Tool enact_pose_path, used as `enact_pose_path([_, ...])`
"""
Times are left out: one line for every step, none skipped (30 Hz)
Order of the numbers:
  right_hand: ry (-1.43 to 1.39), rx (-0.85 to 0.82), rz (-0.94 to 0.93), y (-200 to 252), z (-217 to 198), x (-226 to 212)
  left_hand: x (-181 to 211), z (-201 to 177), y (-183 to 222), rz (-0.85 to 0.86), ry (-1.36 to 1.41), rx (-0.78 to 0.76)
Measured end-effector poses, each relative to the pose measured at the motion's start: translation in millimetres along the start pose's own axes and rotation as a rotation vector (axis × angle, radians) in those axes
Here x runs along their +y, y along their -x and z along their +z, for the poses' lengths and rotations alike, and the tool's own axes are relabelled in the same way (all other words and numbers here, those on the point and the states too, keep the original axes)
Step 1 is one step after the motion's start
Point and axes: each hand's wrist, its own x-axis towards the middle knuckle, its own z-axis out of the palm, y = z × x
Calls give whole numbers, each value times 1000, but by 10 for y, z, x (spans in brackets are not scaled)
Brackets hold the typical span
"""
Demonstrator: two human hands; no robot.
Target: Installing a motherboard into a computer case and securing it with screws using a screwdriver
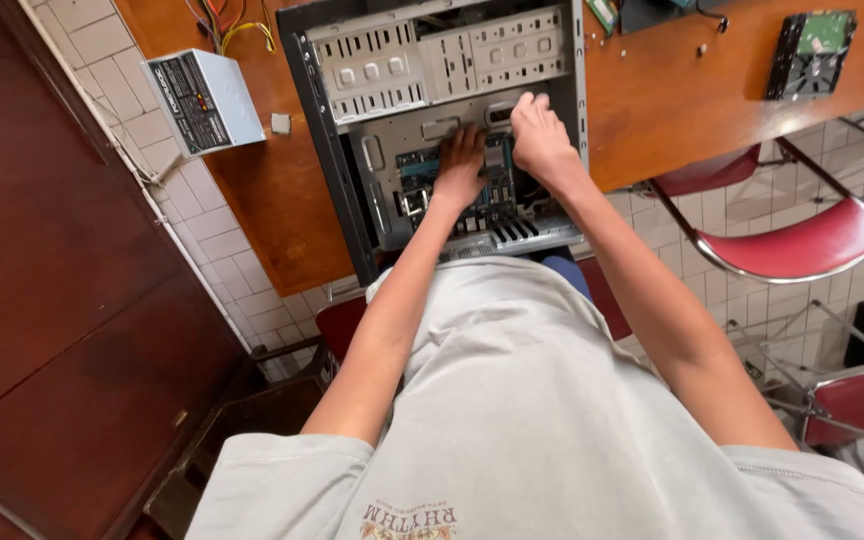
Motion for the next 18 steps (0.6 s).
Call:
enact_pose_path([-2, -7, 3, 42, -40, -15, -1, 24, 19, -1, 3, -7])
enact_pose_path([15, 56, -45, 83, -82, -32, -4, 44, 39, 7, -4, 26])
enact_pose_path([36, 127, -98, 77, -168, -52, -26, 48, -5, 12, -14, 70])
enact_pose_path([39, 127, -101, -21, -61, 10, -13, 18, -1, 10, -14, 73])
enact_pose_path([264, 178, -49, -122, 52, 70, -4, -9, 7, 9, -5, 46])
enact_pose_path([488, 229, 4, -227, 168, 131, 2, -31, 13, 8, 4, 20])
enact_pose_path([487, 222, 1, -247, 170, 155, -13, -29, -1, 4, 5, 15])
enact_pose_path([372, 238, 42, -270, 178, 180, -31, -20, -14, 16, 20, 25])
enact_pose_path([258, 252, 86, -282, 192, 216, -37, -2, -24, 30, 36, 34])
enact_pose_path([257, 244, 87, -173, 110, 149, -38, 36, 12, 28, 40, 28])
enact_pose_path([87, 144, 108, -89, 1, 82, -51, 61, 11, 21, 44, 28])
enact_pose_path([-84, 44, 128, -4, -109, 15, -63, 83, 10, 14, 47, 28])
enact_pose_path([-93, 31, 128, 138, -230, -88, -48, 56, 48, 10, 45, 14])
enact_pose_path([-140, -47, 182, 280, -358, -190, -33, 23, 87, 14, 60, 26])
enact_pose_path([-180, -106, 231, 352, -573, -274, -33, -37, -16, 23, 72, 59])
enact_pose_path([-181, -99, 227, 198, -339, -135, -77, -7, -29, 24, 67, 65])
enact_pose_path([-94, 73, 138, 72, -98, 23, -86, 33, -20, 20, 64, 32])
enact_pose_path([-7, 243, 47, -53, 142, 183, -93, 73, -11, 15, 61, -1])
